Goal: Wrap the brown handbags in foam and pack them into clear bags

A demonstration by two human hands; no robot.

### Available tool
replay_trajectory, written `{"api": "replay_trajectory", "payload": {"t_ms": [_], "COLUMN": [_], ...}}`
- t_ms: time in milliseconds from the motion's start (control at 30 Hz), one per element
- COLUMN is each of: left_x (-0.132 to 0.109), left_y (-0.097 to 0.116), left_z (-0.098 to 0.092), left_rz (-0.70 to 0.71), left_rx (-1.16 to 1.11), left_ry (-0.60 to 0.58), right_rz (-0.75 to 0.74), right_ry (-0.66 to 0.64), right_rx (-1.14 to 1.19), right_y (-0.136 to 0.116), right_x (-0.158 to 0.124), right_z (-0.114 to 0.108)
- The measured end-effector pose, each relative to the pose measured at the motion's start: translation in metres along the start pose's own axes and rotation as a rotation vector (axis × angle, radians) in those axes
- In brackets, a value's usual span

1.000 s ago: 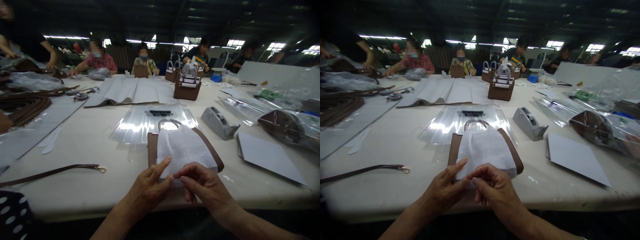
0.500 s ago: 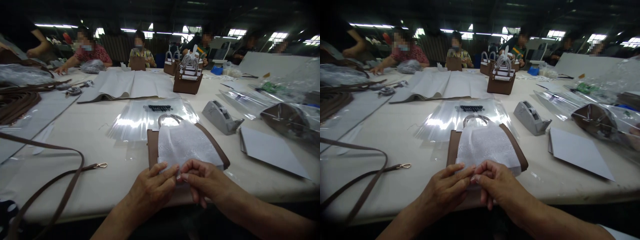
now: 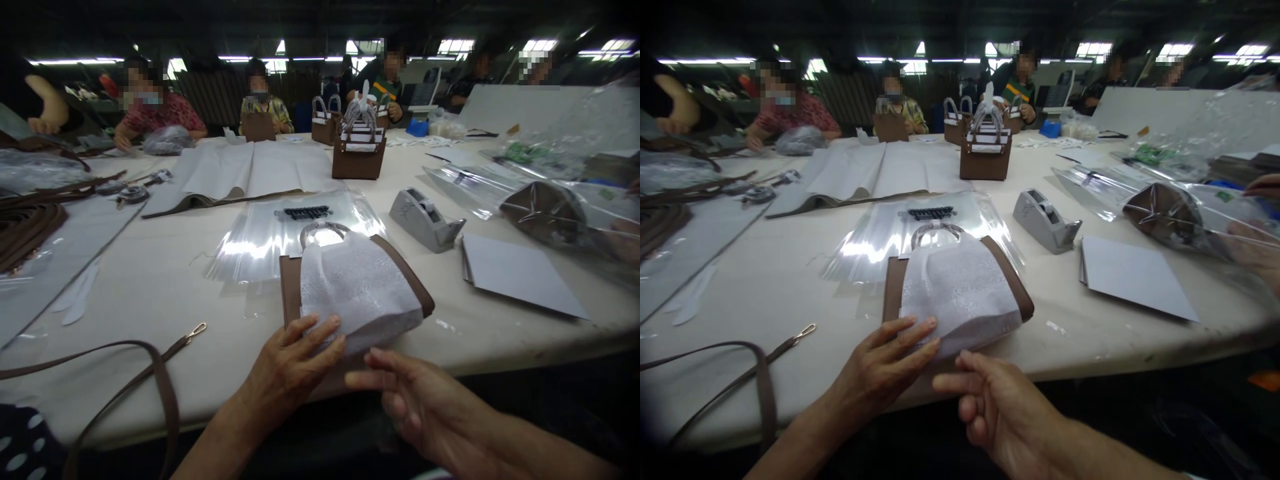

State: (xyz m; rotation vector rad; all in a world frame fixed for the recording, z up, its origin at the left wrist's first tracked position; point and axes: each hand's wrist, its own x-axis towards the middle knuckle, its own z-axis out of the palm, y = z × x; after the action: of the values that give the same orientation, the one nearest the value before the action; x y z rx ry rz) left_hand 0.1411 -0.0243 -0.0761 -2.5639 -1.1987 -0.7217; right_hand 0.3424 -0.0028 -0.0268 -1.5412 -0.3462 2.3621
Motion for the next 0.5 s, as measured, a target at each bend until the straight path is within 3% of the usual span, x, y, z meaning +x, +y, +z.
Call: {"api": "replay_trajectory", "payload": {"t_ms": [100, 167, 233, 367, 400, 433, 500], "left_x": [-0.006, -0.009, -0.010, -0.011, -0.010, -0.009, -0.007], "left_y": [-0.001, -0.002, -0.003, -0.002, -0.001, 0.000, 0.002], "left_z": [-0.003, -0.007, -0.010, -0.012, -0.012, -0.011, -0.009], "left_rz": [-0.004, 0.018, 0.044, 0.060, 0.050, 0.041, 0.030], "left_rx": [0.030, 0.031, 0.031, 0.043, 0.045, 0.046, 0.057], "left_ry": [-0.061, -0.123, -0.179, -0.227, -0.220, -0.205, -0.148], "right_rz": [0.108, -0.042, -0.350, -1.228, -1.384, -1.471, -1.495], "right_ry": [0.018, -0.010, -0.067, -0.206, -0.252, -0.305, -0.415], "right_rx": [-0.063, -0.272, -0.608, -1.343, -1.471, -1.575, -1.722], "right_y": [0.021, 0.022, 0.010, -0.037, -0.045, -0.050, -0.052], "right_x": [-0.002, -0.010, -0.021, -0.025, -0.019, -0.011, 0.007], "right_z": [-0.021, -0.031, -0.033, -0.019, -0.015, -0.012, -0.010]}}
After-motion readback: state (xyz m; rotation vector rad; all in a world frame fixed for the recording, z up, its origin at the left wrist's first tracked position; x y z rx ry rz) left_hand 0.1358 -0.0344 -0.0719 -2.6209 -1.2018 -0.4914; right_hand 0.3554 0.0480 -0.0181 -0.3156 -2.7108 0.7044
